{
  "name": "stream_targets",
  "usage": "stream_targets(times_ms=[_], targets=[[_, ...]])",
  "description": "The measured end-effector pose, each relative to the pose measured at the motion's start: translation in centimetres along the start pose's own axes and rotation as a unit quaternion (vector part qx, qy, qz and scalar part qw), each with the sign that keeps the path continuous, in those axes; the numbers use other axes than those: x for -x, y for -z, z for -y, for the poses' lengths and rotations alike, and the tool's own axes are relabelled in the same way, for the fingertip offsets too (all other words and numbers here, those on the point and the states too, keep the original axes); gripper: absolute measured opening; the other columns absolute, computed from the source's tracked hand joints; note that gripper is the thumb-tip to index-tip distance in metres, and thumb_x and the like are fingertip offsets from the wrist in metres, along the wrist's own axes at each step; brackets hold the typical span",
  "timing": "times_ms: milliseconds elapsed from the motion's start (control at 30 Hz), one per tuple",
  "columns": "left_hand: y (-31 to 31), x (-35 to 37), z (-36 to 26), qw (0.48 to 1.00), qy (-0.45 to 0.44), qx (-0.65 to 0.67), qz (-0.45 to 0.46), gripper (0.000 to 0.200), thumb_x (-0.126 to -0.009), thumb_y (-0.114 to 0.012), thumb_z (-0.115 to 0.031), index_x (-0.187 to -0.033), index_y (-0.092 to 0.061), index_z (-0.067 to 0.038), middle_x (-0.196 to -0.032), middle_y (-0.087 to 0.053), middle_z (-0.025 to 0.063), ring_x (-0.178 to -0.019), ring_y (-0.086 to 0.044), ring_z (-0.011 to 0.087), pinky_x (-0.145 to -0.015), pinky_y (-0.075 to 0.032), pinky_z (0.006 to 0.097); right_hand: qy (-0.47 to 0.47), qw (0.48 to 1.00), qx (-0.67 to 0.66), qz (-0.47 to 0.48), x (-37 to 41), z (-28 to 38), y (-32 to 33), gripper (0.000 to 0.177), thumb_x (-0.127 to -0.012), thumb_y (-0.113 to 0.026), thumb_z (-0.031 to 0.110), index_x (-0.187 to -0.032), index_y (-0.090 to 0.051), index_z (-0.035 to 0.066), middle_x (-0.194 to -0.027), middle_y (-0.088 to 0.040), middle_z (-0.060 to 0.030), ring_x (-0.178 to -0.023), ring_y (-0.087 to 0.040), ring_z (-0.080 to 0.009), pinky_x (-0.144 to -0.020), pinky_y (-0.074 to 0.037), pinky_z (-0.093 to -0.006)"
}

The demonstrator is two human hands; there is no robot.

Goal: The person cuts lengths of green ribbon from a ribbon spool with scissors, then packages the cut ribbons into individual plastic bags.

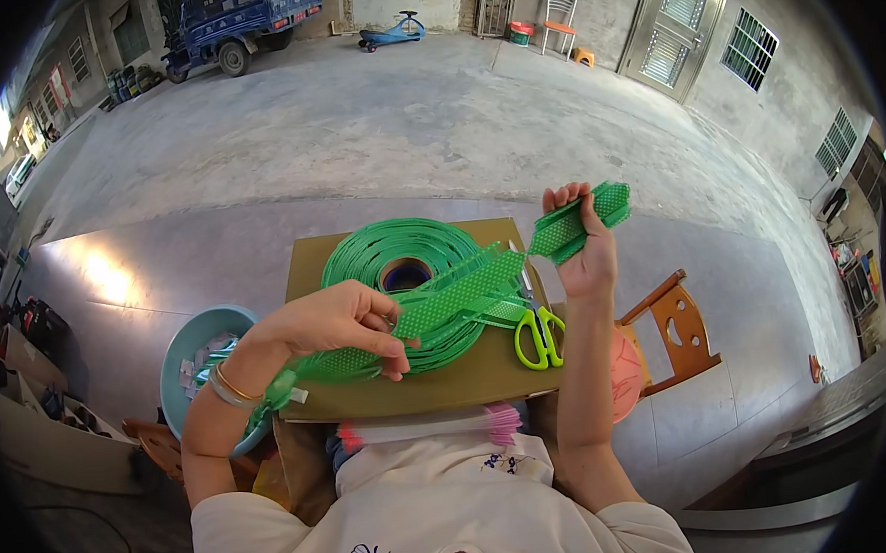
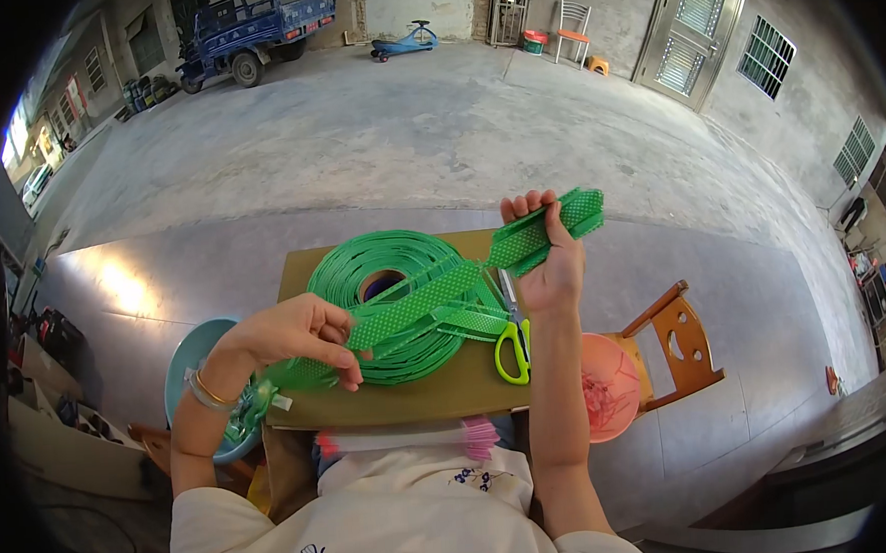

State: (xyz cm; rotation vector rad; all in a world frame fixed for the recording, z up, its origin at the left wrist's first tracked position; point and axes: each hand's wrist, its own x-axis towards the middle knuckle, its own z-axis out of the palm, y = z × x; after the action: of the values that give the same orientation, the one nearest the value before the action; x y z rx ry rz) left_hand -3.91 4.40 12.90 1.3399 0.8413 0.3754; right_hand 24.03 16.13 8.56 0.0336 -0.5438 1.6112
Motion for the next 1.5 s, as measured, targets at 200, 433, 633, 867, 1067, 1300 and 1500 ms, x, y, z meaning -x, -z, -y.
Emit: stream_targets(times_ms=[200,433,633,867,1067,1300,1500], targets=[[-1.5,2.4,-2.8,0.979,-0.090,-0.155,-0.102,0.008,-0.076,-0.067,-0.001,-0.080,-0.063,0.005,-0.080,-0.065,0.0083,-0.077,-0.063,0.0147,-0.070,-0.047,0.0231,0.007,0.996,0.061,-0.071,0.2,-1.2,0.9,0.015,-0.095,-0.040,0.015,-0.095,-0.050,0.004,-0.091,-0.056,-0.0105,-0.085,-0.056,-0.0232,-0.090,-0.045,-0.0411],[-3.8,3.2,-6.6,0.893,-0.180,-0.336,-0.241,0.013,-0.064,-0.076,-0.005,-0.070,-0.066,-0.001,-0.092,-0.062,0.0079,-0.082,-0.060,0.0145,-0.070,-0.045,0.0245,-0.027,0.991,0.122,-0.039,0.8,-4.9,1.1,0.017,-0.094,-0.043,0.018,-0.095,-0.051,0.003,-0.090,-0.056,-0.0110,-0.081,-0.057,-0.0217,-0.083,-0.047,-0.0396],[-2.4,-3.7,-8.2,0.793,-0.341,-0.389,-0.323,0.019,-0.067,-0.076,-0.016,-0.069,-0.065,-0.001,-0.121,-0.052,0.0136,-0.108,-0.050,0.0197,-0.081,-0.043,0.0284,-0.172,0.981,0.088,-0.009,3.4,-9.4,-2.6,0.061,-0.086,-0.037,0.059,-0.105,-0.050,0.002,-0.091,-0.057,-0.0135,-0.083,-0.058,-0.0242,-0.076,-0.049,-0.0371],[0.9,-7.7,-7.0,0.903,-0.183,-0.225,-0.317,0.028,-0.076,-0.071,-0.025,-0.081,-0.063,0.001,-0.123,-0.051,0.0142,-0.089,-0.060,0.0195,-0.068,-0.049,0.0288,-0.229,0.962,0.063,0.137,5.3,-9.7,-6.2,0.049,-0.090,-0.041,0.047,-0.102,-0.049,0.001,-0.079,-0.057,-0.0121,-0.078,-0.059,-0.0257,-0.072,-0.050,-0.0366],[0.3,-5.8,-2.4,0.978,-0.116,0.054,-0.164,0.059,-0.082,-0.065,-0.032,-0.124,-0.039,0.000,-0.110,-0.058,0.0135,-0.080,-0.063,0.0155,-0.069,-0.050,0.0258,-0.208,0.976,0.061,0.006,3.9,-6.8,-5.3,0.014,-0.092,-0.045,0.011,-0.101,-0.049,0.001,-0.081,-0.053,-0.0080,-0.079,-0.057,-0.0225,-0.077,-0.050,-0.0380],[-0.7,-1.1,2.2,0.999,-0.001,0.030,0.025,0.034,-0.081,-0.065,-0.012,-0.109,-0.052,0.003,-0.089,-0.066,0.0121,-0.081,-0.064,0.0156,-0.076,-0.049,0.0253,-0.049,0.998,-0.020,-0.037,0.7,-1.4,0.1,0.013,-0.093,-0.041,0.007,-0.100,-0.050,0.002,-0.084,-0.054,-0.0086,-0.082,-0.053,-0.0219,-0.089,-0.044,-0.0397],[-1.2,2.6,0.2,0.992,-0.059,-0.018,-0.106,0.015,-0.075,-0.069,-0.005,-0.086,-0.066,0.004,-0.086,-0.066,0.0126,-0.081,-0.062,0.0148,-0.077,-0.046,0.0235,-0.037,0.996,0.029,-0.079,1.0,-0.9,1.7,0.013,-0.092,-0.043,0.008,-0.100,-0.050,0.001,-0.086,-0.054,-0.0082,-0.077,-0.053,-0.0202,-0.082,-0.046,-0.0380]])
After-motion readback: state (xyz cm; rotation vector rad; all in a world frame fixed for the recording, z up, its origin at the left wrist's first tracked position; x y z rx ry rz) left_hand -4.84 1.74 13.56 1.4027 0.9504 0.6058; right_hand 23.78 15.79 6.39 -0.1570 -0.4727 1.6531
